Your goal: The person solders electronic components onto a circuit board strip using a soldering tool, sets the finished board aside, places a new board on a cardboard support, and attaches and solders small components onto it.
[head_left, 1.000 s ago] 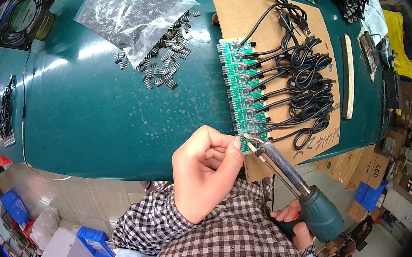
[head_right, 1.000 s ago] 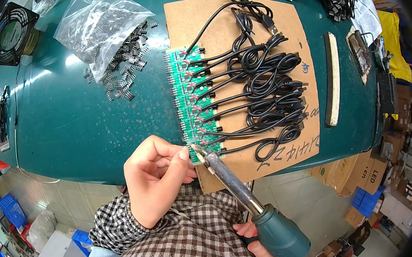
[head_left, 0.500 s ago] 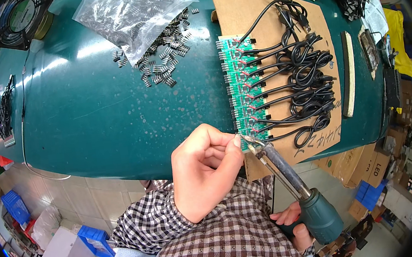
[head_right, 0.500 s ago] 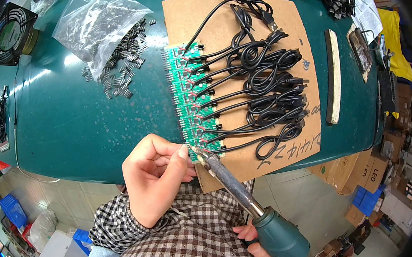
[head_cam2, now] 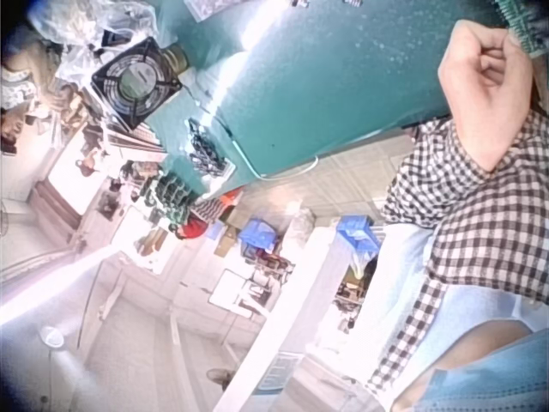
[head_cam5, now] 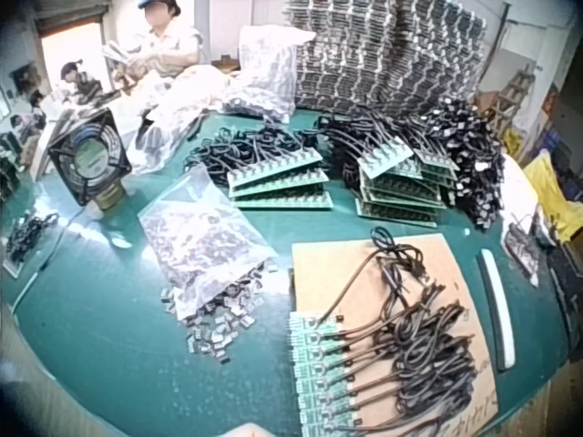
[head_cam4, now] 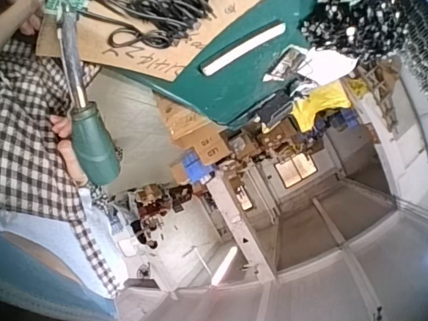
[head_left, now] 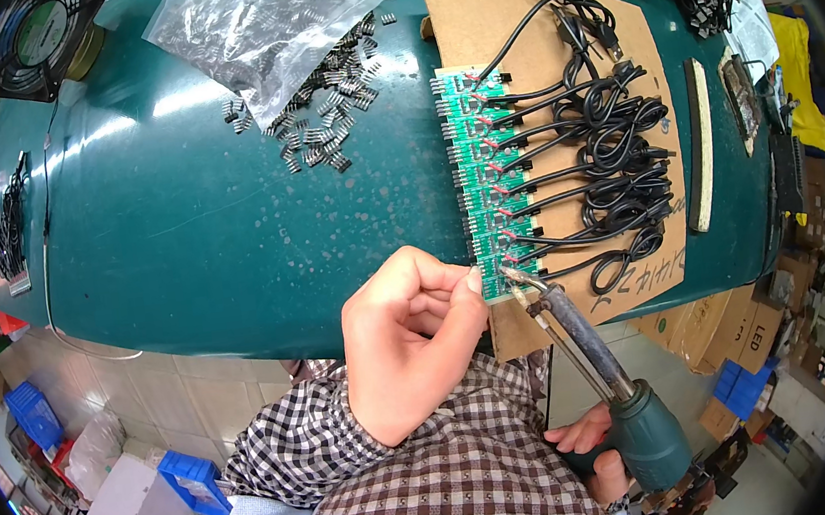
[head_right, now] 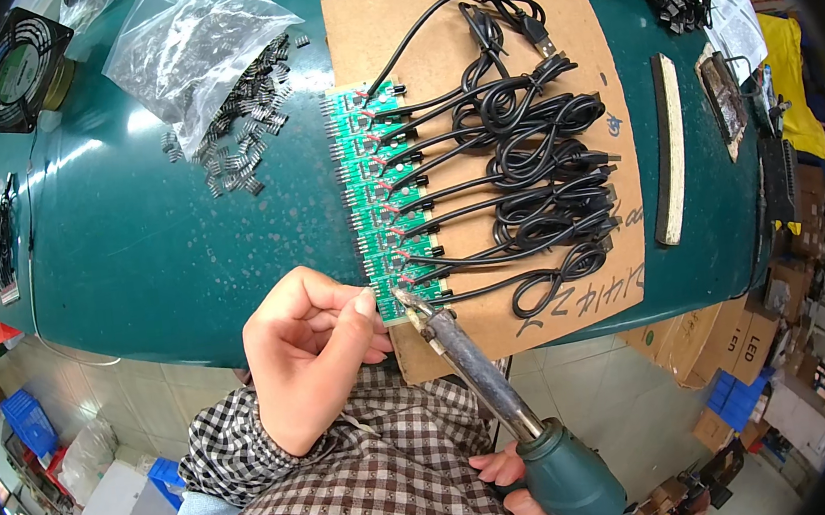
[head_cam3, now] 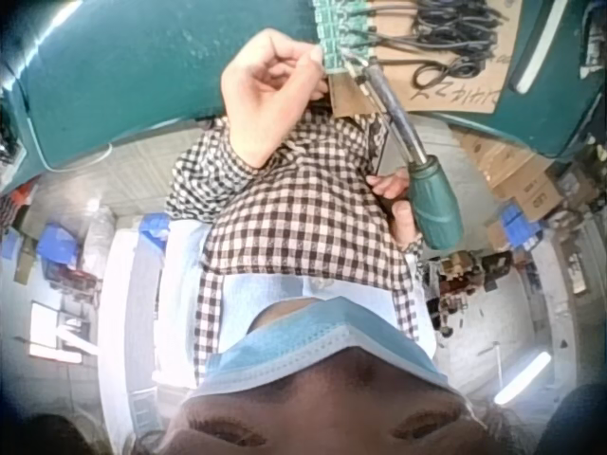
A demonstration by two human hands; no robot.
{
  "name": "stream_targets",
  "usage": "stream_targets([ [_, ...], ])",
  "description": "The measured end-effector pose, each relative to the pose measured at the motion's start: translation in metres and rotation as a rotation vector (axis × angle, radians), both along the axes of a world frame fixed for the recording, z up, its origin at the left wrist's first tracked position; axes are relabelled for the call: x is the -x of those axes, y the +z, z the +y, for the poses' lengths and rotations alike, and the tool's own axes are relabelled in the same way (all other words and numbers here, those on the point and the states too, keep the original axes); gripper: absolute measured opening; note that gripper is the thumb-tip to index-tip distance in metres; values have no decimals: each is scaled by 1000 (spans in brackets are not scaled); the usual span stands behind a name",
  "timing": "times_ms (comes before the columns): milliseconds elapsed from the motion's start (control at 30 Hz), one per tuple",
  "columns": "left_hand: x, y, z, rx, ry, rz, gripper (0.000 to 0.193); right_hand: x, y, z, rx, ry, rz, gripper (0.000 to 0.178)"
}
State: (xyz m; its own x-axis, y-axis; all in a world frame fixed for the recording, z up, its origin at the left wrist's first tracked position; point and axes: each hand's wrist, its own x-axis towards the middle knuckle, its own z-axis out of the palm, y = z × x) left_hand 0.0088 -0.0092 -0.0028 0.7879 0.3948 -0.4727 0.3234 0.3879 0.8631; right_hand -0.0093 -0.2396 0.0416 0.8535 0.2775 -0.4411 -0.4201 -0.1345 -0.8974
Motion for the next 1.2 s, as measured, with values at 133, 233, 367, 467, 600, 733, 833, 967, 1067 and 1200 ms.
stream_targets([
  [133,1,-2,0,-19,-4,-3,8,0,3,8,30,-44,1,52],
  [233,0,0,0,6,3,-3,8,1,2,7,23,-40,-25,51],
  [367,2,10,6,29,-2,5,7,-3,-4,2,-107,-29,-51,50],
  [467,6,10,36,-443,208,-39,12,-20,0,22,-188,-53,-148,48],
  [600,-21,-5,72,-1201,10,24,18,-37,-6,31,-248,-55,-209,48],
  [733,-21,-10,74,-1212,14,51,11,-42,-2,37,-266,-16,-221,47],
  [833,-19,-8,73,-1145,54,-45,8,-45,-5,35,-303,2,-204,46],
  [967,-9,-10,73,-966,221,-59,5,-46,1,39,-243,-39,-83,54],
  [1067,-9,-8,73,-1047,195,-76,7,-43,1,43,-254,-88,-83,56],
  [1200,0,35,49,-112,132,-148,10,-45,7,39,-315,31,-99,48],
])
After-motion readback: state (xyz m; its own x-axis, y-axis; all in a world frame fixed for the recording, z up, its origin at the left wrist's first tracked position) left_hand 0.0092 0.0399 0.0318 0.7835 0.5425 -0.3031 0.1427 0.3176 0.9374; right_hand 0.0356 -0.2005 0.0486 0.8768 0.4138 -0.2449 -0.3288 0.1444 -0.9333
